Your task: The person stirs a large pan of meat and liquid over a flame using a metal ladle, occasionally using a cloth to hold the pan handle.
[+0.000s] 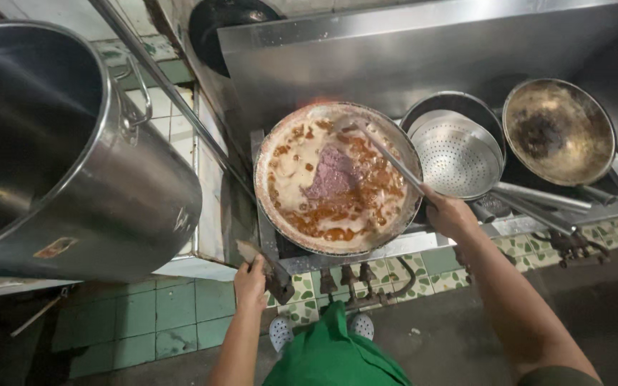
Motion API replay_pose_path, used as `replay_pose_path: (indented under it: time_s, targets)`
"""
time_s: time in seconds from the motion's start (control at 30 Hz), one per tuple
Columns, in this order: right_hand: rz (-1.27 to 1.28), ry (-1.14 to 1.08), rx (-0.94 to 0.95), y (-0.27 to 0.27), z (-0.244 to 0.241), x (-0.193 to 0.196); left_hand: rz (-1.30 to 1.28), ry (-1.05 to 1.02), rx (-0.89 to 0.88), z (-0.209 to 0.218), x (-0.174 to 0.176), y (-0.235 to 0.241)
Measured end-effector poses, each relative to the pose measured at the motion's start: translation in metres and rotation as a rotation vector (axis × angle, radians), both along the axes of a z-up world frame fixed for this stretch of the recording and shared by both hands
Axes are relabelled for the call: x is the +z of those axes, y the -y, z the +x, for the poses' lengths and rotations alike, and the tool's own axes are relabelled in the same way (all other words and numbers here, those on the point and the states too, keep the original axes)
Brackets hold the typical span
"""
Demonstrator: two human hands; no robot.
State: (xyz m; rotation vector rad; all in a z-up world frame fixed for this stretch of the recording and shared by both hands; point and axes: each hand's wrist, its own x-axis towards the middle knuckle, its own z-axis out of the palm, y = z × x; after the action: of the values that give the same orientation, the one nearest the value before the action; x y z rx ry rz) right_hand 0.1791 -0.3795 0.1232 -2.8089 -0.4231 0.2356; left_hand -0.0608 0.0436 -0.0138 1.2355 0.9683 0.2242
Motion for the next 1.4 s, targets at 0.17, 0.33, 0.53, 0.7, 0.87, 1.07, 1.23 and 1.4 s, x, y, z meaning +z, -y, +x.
replay_pose_path:
  time_s: [0.17,0.33,0.53,0.7,0.87,1.07,1.23,1.4]
  targets:
    - [-0.043,-0.211,-0.226,0.008,-0.036,-0.032,0.142,-0.029,-0.103,0.025,-0.02,-0.006]
    - [0.016,-0.122,-0.28,0.008,-0.092,-0.079,0.299,-0.215,-0.252,0.05,-0.03,-0.008]
    - [0.362,-0.412,-0.627,-0.072,-0.164,-0.074,0.035,-0.051,-0.283,0.066,-0.018,0.002]
    - [1.125,-0.576,-0.737,-0.139,-0.193,-0.054,-0.089,0.047,-0.28,0.077,-0.025,0.001]
    - [1.33,-0.723,-0.885,-0.17,-0.209,-0.033,-0.122,-0.007,-0.342,0.077,-0.021,-0.008]
    - [1.226,-0.625,-0.749,-0.189,-0.234,-0.009,-0.107,0.049,-0.36,0.065,-0.022,-0.019]
    - [0.987,-0.557,-0.727,-0.19,-0.253,0.013,-0.254,0.127,-0.331,0.055,-0.031,-0.032]
    - [0.488,-0.537,-0.764,-0.181,-0.276,0.024,-0.254,0.096,-0.304,0.046,-0.04,-0.037]
